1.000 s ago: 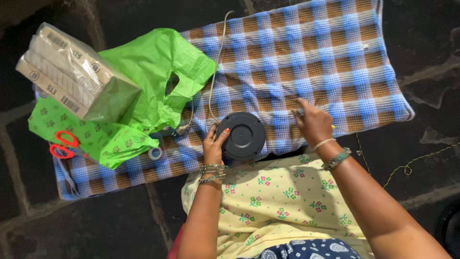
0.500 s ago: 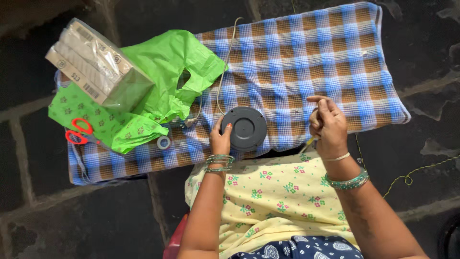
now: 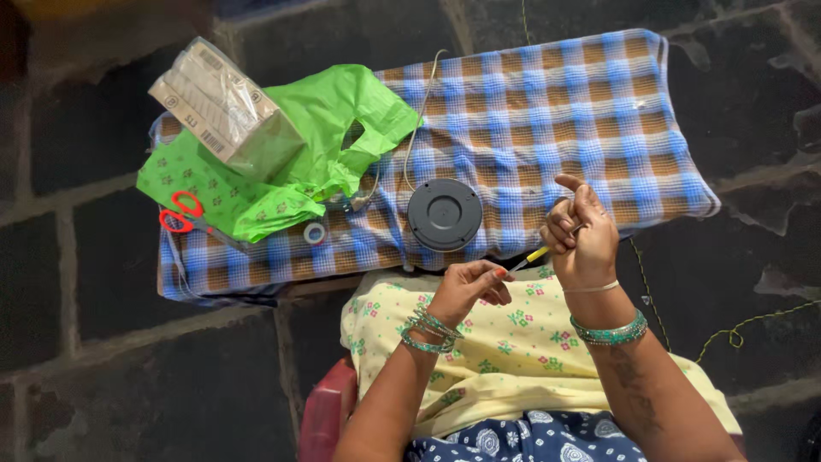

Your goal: The person uses a screwdriver to remove screws from a circular black plastic cover, then lifts the cover to reveal internal components. They continue to manipulate the cover and internal parts with the screwdriver and hands.

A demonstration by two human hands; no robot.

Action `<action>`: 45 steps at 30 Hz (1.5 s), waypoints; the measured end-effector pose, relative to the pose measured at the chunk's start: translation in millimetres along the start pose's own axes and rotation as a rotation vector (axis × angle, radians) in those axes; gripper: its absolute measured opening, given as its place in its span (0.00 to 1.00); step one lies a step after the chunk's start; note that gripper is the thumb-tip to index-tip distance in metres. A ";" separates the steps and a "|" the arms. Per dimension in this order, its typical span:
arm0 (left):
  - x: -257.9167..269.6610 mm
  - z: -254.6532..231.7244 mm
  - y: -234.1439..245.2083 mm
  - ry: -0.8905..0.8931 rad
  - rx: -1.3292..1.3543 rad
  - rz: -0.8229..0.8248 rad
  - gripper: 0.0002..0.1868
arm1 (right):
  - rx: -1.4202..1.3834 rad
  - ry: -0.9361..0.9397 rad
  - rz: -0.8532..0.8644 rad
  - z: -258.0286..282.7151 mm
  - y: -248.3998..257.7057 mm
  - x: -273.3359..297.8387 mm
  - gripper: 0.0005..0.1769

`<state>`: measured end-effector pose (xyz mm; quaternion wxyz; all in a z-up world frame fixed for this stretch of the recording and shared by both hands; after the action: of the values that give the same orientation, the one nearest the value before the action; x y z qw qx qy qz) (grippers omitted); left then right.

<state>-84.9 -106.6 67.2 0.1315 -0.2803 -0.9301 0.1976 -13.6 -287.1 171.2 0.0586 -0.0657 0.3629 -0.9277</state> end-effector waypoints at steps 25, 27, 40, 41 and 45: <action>83.1 -8.8 -0.6 -0.204 -0.071 -0.214 0.23 | 0.584 -0.041 0.356 8.7 -53.7 132.4 0.13; 90.0 -6.4 10.8 -0.231 -0.005 -0.327 0.22 | 0.604 0.015 0.297 15.7 -53.6 140.7 0.13; 65.4 54.6 114.2 -0.086 0.192 -0.651 0.25 | 0.639 0.112 0.148 10.7 -20.0 104.0 0.16; 56.1 66.1 121.2 -0.088 0.235 -0.651 0.26 | 0.653 0.093 0.138 6.6 -15.4 95.9 0.17; 23.3 103.2 141.2 -0.033 0.307 -0.702 0.33 | 0.759 0.052 0.164 -9.2 -4.3 56.3 0.18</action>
<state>-74.2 -15.6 -83.5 0.2166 0.0817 -0.9310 0.2821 -70.8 -286.7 171.9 0.1437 0.0135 -0.0008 -0.9895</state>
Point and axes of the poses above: each hand's wrist, its own x-axis away from the middle knuckle, its own y-axis out of the back of the hand, z = x × y, the point moved 3 cm from there along -x, towards the middle knuckle, and after that the axes turned 11 degrees about z, right-handed, at the moved point
